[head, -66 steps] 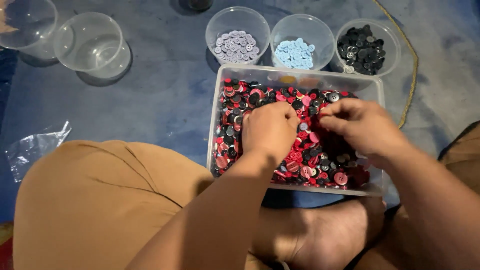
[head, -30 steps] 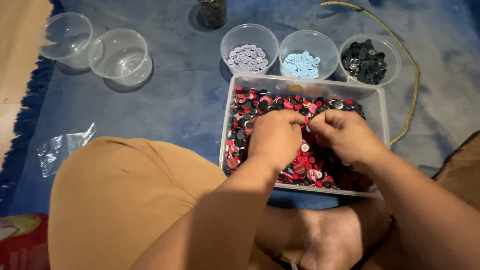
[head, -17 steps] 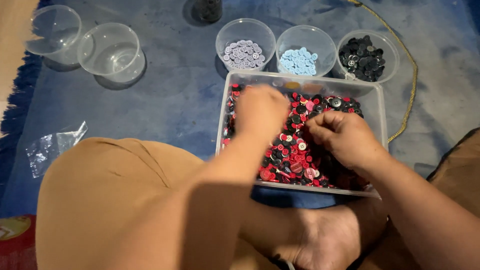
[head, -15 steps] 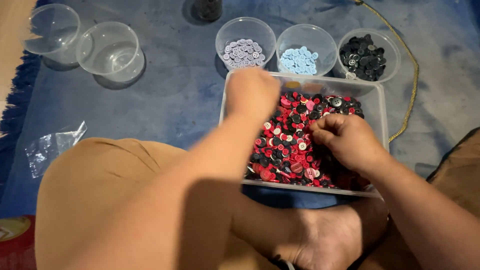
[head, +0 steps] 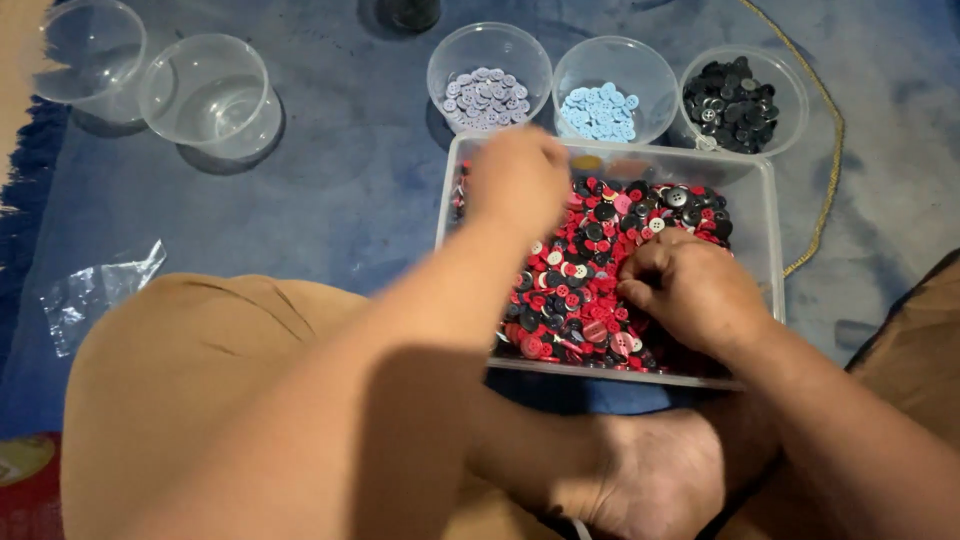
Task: Sorting various colored buttons from a central tray into separate small containers based on color.
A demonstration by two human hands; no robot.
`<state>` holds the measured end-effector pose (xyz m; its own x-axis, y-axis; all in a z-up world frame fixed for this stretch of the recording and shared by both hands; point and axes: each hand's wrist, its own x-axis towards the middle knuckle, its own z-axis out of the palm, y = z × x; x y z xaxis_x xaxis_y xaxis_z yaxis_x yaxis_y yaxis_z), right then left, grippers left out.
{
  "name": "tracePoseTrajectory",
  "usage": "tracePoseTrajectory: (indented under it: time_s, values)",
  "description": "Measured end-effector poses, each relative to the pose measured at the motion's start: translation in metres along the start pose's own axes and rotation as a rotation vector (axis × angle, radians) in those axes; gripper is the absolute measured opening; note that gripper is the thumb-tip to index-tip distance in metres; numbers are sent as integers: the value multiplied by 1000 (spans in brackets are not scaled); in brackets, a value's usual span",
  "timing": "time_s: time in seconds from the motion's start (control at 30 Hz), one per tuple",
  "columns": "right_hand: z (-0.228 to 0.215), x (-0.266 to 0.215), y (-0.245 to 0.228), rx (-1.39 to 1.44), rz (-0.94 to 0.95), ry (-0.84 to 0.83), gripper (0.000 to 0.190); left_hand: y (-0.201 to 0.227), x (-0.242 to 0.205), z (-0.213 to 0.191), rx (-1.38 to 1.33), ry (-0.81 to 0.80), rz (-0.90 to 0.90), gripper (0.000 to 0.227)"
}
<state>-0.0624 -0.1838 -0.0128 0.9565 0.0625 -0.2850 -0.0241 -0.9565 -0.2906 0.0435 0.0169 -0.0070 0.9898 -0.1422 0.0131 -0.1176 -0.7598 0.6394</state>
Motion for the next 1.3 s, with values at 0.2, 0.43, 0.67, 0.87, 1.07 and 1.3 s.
tracePoseTrajectory:
  time_s: [0.2,0.43,0.67,0.87,1.07,1.3]
  values:
    - [-3,-5,1,-45,35,-15,20,28,-65,30,322,-278,195,32]
    - [-13,-18,11,62,111,52,18,28,-79,42,437,-152,356,28]
    - [-8,-21,7,131,94,102,17,33,-92,40,434,-177,296,23]
    - [-8,-17,12,179,88,130,23,32,-76,17,172,-203,-49,32]
    - [-4,-23,-48,256,-223,-2,44,-5,-10,10,-13,188,-213,23]
    - [0,-12,-48,-69,-790,57,26,-3,45,-66,-638,322,-555,14]
